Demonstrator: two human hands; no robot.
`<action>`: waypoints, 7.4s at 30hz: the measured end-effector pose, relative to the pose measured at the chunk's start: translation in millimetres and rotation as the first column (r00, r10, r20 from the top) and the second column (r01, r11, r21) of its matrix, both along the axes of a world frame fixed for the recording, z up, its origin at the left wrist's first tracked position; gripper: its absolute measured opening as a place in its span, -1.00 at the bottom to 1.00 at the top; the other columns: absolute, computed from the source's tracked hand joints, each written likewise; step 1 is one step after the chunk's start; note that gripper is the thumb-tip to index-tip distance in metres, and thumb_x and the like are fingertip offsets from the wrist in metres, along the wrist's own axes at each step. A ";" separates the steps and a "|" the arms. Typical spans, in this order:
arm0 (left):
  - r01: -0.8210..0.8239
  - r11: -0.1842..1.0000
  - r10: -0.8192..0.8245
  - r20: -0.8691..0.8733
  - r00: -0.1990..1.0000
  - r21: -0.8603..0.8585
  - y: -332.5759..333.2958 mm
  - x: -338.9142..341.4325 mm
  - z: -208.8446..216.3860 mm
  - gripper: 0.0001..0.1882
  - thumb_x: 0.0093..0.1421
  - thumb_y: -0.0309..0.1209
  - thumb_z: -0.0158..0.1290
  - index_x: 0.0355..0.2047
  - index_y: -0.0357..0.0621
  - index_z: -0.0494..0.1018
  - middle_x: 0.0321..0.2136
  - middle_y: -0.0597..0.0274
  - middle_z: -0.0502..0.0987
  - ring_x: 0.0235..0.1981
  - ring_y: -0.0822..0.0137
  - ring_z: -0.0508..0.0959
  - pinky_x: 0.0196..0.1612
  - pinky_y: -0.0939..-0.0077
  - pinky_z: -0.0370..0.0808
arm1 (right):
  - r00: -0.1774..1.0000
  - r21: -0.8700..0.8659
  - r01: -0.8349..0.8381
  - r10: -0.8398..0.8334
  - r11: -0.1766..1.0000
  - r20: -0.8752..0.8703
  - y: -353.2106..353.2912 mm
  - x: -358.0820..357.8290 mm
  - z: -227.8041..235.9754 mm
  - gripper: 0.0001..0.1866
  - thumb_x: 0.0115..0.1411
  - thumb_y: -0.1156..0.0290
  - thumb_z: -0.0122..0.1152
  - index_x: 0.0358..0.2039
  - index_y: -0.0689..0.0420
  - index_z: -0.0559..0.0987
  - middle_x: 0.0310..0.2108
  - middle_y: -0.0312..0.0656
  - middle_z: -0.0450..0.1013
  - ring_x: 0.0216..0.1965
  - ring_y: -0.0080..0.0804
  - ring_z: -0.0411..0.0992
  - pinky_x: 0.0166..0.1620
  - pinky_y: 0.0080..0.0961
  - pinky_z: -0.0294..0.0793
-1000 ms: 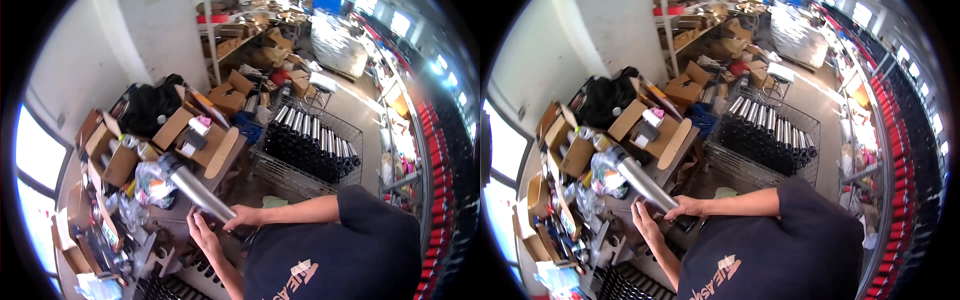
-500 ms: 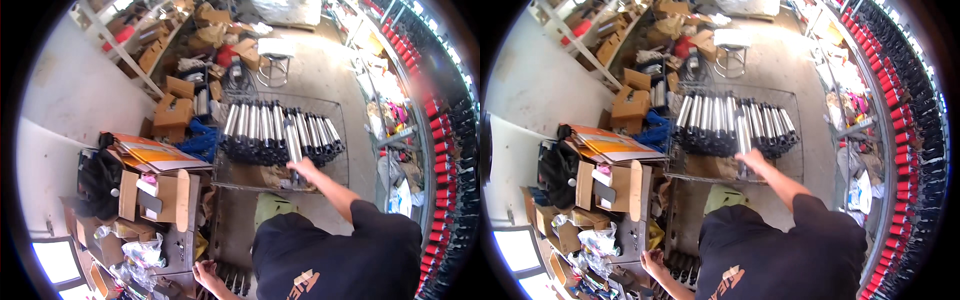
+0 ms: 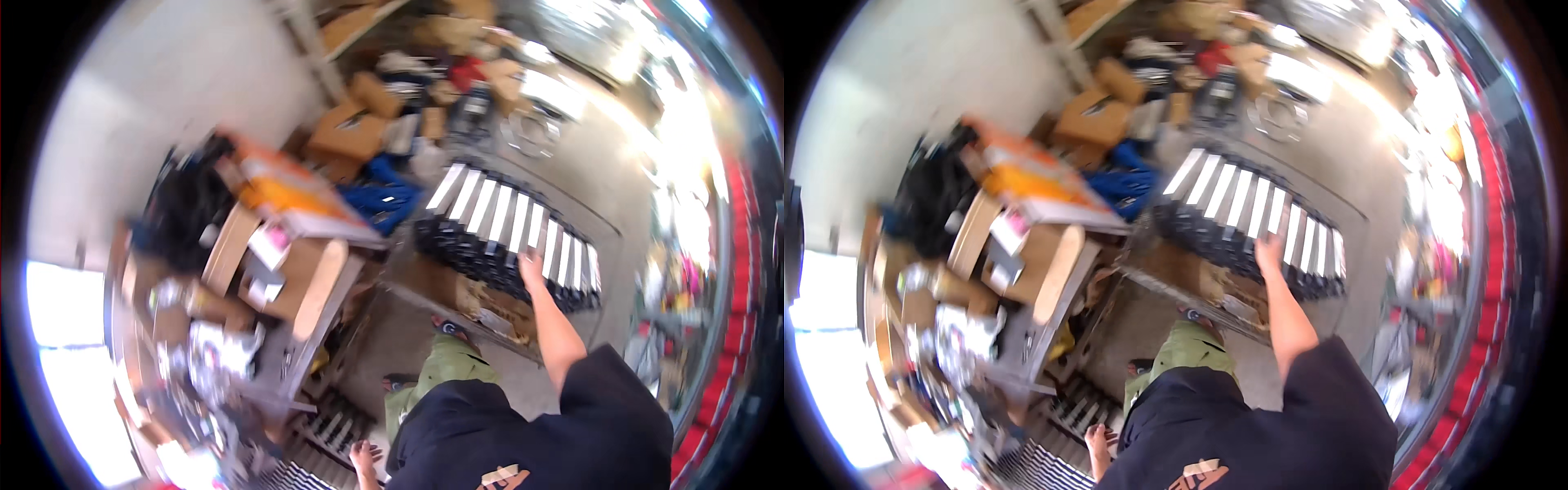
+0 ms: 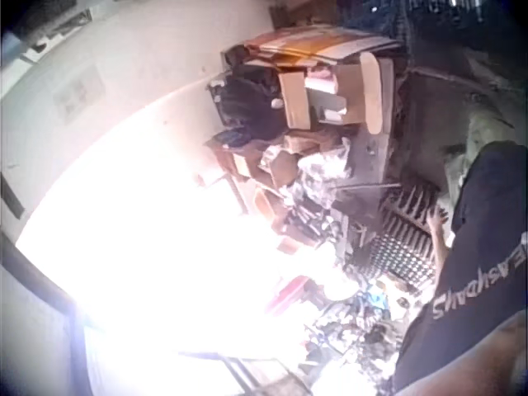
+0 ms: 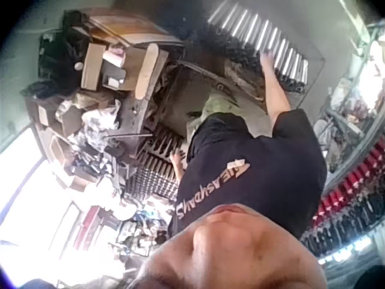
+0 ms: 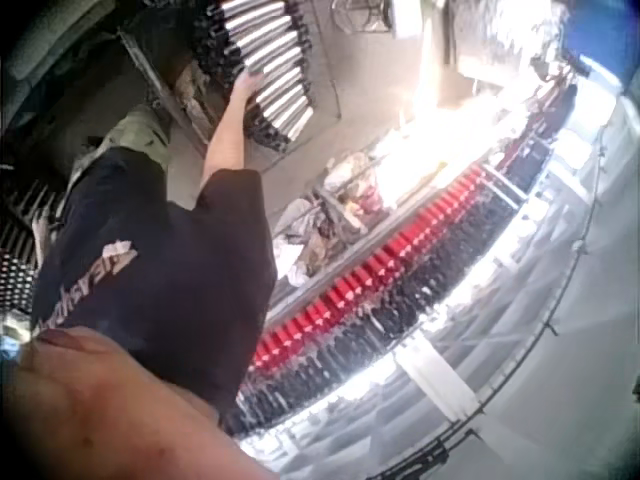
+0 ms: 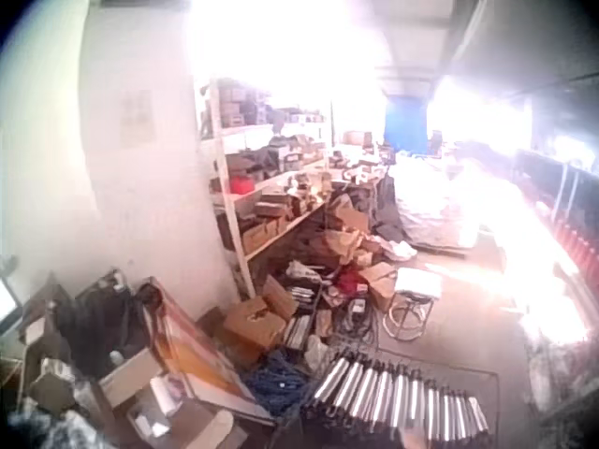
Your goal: The person assembles metal fire extinguisher cylinders using a manual vice-like tool on a workbench, picking up cylinders one at a time, tightening them, and then placing them into a cart.
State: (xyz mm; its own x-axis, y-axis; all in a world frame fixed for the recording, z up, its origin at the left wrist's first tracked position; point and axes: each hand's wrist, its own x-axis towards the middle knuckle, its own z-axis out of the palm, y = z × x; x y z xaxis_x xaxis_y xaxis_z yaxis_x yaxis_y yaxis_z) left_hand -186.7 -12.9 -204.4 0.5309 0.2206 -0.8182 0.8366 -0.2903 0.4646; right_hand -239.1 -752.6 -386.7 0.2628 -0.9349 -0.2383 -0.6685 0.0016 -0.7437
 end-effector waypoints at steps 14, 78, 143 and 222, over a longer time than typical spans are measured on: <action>-0.304 0.876 0.308 0.051 0.950 0.375 221.3 -101.2 -168.8 -0.56 0.11 -0.24 0.07 -0.03 -0.18 0.50 -0.13 -0.22 0.59 -0.01 -0.19 0.56 0.07 0.02 0.49 | 0.143 0.224 -0.967 0.985 0.119 0.095 485.1 234.9 117.8 -0.74 0.34 0.35 0.18 -0.08 0.26 0.58 -0.26 -0.23 0.57 -0.21 -0.51 0.48 -0.07 -0.56 0.46; -0.393 0.910 0.173 0.983 0.059 -0.136 330.6 230.6 204.3 -0.53 -0.11 -0.49 0.44 -0.18 -0.24 0.51 -0.33 0.29 0.62 -0.31 0.47 0.57 -0.17 0.52 0.53 | -0.054 -0.105 -0.993 0.998 -0.050 0.030 614.6 247.2 313.4 -0.67 0.14 0.24 0.33 -0.56 0.26 0.55 -0.74 -0.01 0.32 -0.71 -0.22 0.36 -0.54 -0.34 0.29; -0.685 0.728 0.575 0.555 0.601 -0.013 245.4 -23.5 303.1 -0.54 0.28 -0.06 0.14 -0.09 -0.23 0.46 -0.41 0.24 0.58 -0.49 0.38 0.53 -0.40 0.55 0.45 | -0.679 -0.994 0.060 0.726 -0.091 -0.107 1082.7 489.8 448.6 -0.35 0.03 0.21 0.39 0.18 -0.08 0.45 0.14 -0.02 0.37 0.19 0.02 0.29 0.20 -0.04 0.26; 0.817 -0.424 -0.639 -0.768 0.035 0.391 349.5 294.3 283.0 -0.15 -0.30 0.18 0.45 -0.05 -0.07 0.61 -0.08 0.10 0.64 -0.05 0.22 0.64 -0.04 0.27 0.55 | 0.591 -0.854 -0.492 0.785 0.170 -0.185 606.2 242.2 448.5 -0.65 0.12 0.22 0.36 -0.69 0.11 0.48 -0.58 -0.16 0.43 -0.38 -0.10 0.42 -0.21 -0.20 0.28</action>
State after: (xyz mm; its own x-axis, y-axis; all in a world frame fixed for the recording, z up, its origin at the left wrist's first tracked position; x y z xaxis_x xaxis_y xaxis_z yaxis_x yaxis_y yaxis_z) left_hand 107.6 336.6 78.6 0.6699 0.0917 -0.7368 -0.4751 -0.7096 -0.5203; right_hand 3.1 -146.4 61.9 0.7680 -0.0945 0.6335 0.0787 -0.9676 -0.2398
